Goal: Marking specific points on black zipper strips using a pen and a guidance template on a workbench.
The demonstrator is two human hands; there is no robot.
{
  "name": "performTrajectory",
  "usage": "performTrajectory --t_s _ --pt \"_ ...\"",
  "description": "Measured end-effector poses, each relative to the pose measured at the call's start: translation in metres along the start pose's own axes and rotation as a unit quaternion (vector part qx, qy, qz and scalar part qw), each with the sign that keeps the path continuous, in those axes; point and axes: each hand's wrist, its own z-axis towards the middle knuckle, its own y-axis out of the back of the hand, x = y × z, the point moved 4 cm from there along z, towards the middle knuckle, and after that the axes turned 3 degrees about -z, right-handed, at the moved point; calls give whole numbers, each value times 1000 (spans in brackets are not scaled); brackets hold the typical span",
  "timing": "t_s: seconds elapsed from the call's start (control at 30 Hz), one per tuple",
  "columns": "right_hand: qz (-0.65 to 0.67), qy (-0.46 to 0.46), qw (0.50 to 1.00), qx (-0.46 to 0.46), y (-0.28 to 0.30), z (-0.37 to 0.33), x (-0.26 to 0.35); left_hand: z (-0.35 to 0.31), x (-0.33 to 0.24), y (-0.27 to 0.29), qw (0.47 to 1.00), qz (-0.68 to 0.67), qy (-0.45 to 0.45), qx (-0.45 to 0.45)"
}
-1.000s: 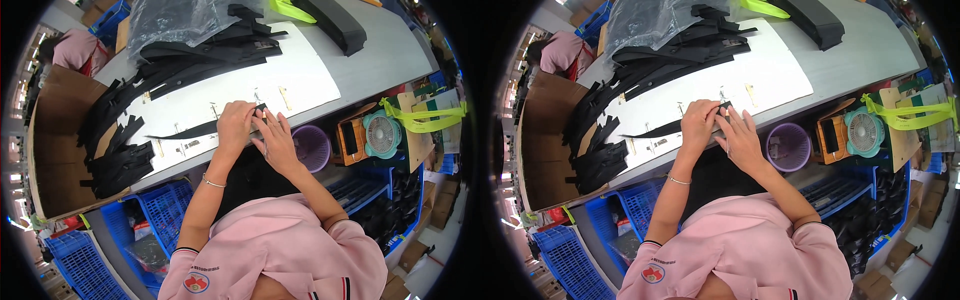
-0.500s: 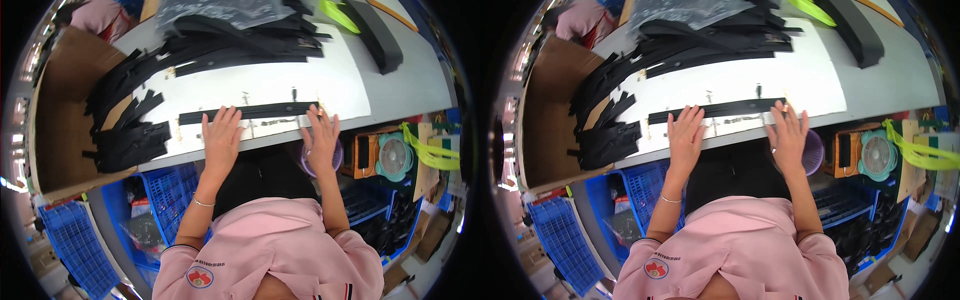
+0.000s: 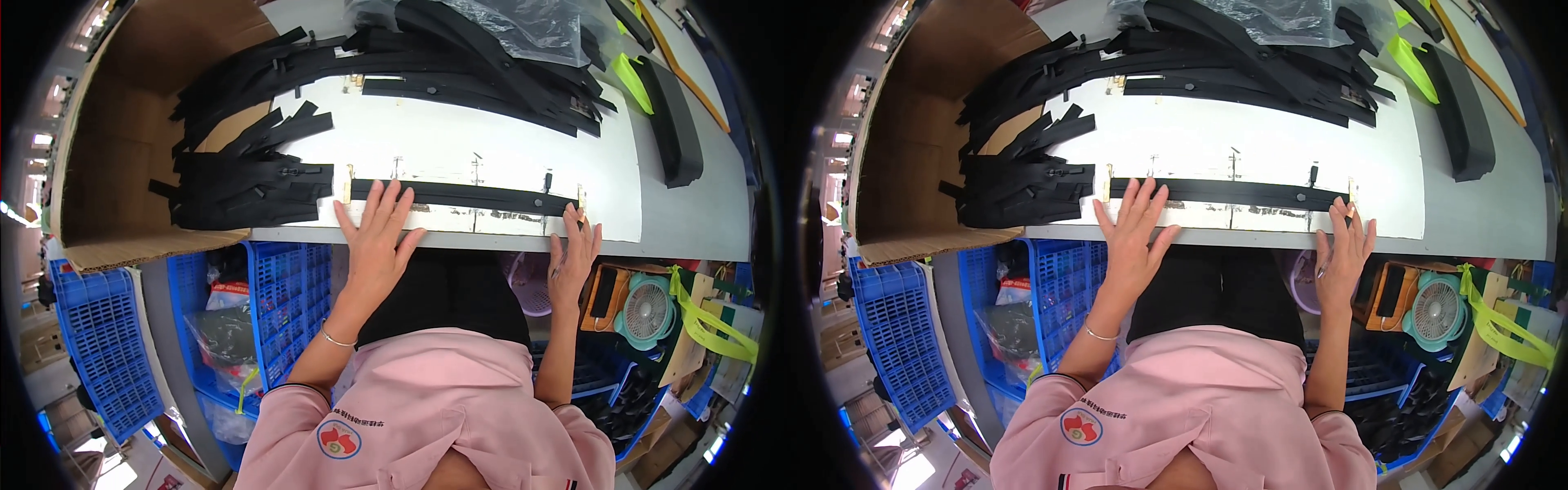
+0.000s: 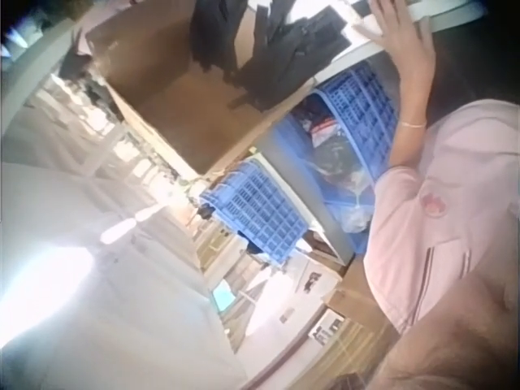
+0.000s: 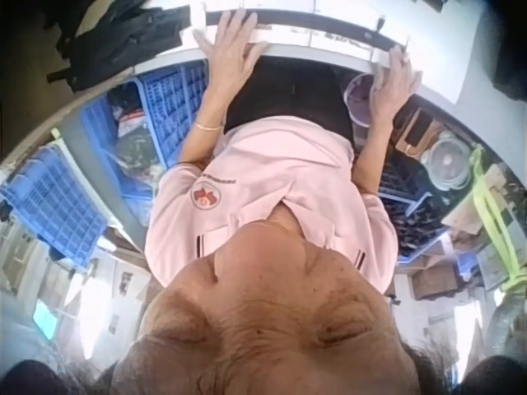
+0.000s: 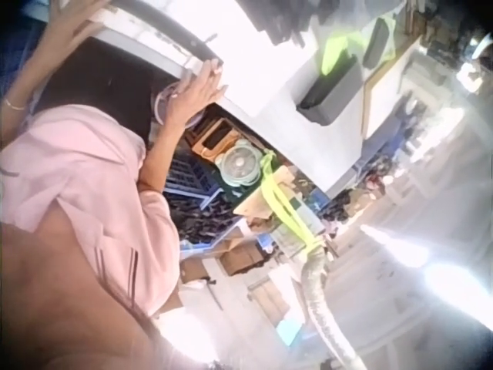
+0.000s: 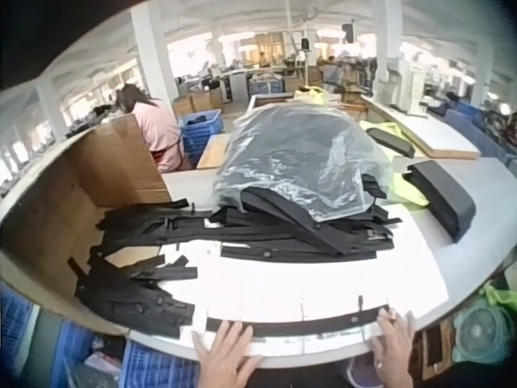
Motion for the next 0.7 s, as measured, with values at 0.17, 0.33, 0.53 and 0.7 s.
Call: performTrajectory --t_s 0.17,0.33,0.53,0.7 --pt "-9 4 1000 13 4 4 1 -8 23 9 999 30 27 -29" --pt "68 12 998 2 19 35 39 -8 24 5 998 35 20 -45" --pt "464 -74 874 126 -11 82 131 -8 24 7 996 36 4 -81" --pt "528 -133 819 180 -70 100 170 -7 22 6 996 38 4 -82"
